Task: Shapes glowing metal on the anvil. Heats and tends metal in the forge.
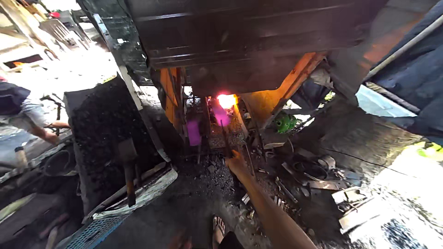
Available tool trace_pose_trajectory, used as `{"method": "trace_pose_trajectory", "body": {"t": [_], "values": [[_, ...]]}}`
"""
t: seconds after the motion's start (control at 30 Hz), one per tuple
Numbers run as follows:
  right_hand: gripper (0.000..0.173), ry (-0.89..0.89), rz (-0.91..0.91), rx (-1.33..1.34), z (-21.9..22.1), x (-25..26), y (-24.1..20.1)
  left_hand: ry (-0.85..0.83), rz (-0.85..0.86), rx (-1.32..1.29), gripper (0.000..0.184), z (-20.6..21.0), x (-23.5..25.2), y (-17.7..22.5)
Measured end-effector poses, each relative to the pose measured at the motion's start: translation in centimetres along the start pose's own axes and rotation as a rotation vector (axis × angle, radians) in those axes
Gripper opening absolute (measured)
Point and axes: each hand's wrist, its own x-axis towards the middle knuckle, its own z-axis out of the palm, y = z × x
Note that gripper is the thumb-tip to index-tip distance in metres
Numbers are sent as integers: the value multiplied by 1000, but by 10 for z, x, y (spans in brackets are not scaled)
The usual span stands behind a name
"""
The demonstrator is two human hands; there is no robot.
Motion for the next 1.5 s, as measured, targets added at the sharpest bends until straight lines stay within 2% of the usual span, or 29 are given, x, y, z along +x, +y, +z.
{"method": "trace_pose_trajectory", "body": {"t": [0.07, 0.17, 0.23, 0.3, 0.37, 0.4, 0.43, 0.5, 0.57, 0.6, 0.67, 0.7, 0.8, 0.9, 1.03, 1.13, 1.2, 1.33, 1.43, 1.5], "values": [[42, -30, 10, 50, 11, -4, 10, -87, 86, -30, 60, 28, 25, 60], [45, -36, 9, 75, 30, -4, 18, -202, 227, -186, 71, 79, 86, 128], [43, -68, -4, 15, 34, -3, 13, -260, 165, -363, 74, 110, 117, 168], [43, -165, -36, -27, 25, 1, 14, -259, 23, -481, 78, 131, 129, 194], [52, -297, -91, -8, 1, 11, 18, -176, -102, -391, 75, 141, 136, 205], [55, -308, -122, -15, -15, 16, 18, -126, -148, -300, 73, 142, 137, 206], [53, -241, -146, -49, -35, 20, 15, -77, -186, -215, 71, 142, 138, 206], [47, 51, -139, -196, -82, 37, 5, -40, -194, -114, 66, 137, 140, 207], [56, 325, -16, -422, -118, 76, 23, -29, -175, -58, 57, 130, 138, 211], [62, 383, 67, -498, -130, 102, 43, -32, -162, -42, 54, 129, 136, 215], [71, 308, 231, -499, -143, 150, 88, -42, -142, -3, 54, 128, 135, 224], [69, 230, 260, -449, -146, 173, 108, -38, -136, 33, 55, 128, 136, 228], [46, 99, 231, -188, -142, 197, 134, -26, -120, 125, 56, 126, 145, 235], [39, 173, 135, -126, -140, 157, 102, -33, -112, 145, 55, 123, 151, 236], [41, 295, 3, -420, -139, 50, 49, -49, -70, 202, 63, 121, 151, 231], [45, 255, -56, -538, -134, -1, 11, -55, -10, 259, 69, 119, 148, 239], [51, 198, -100, -663, -127, -11, -25, -75, 21, 264, 71, 120, 147, 243], [55, 182, -148, -964, -100, 6, -86, -97, 17, 248, 70, 129, 143, 248], [54, 133, -147, -1049, -92, 9, -91, -83, 17, 234, 69, 129, 141, 248], [58, 110, -115, -1061, -92, -11, -80, -79, 17, 251, 68, 126, 142, 250]]}}
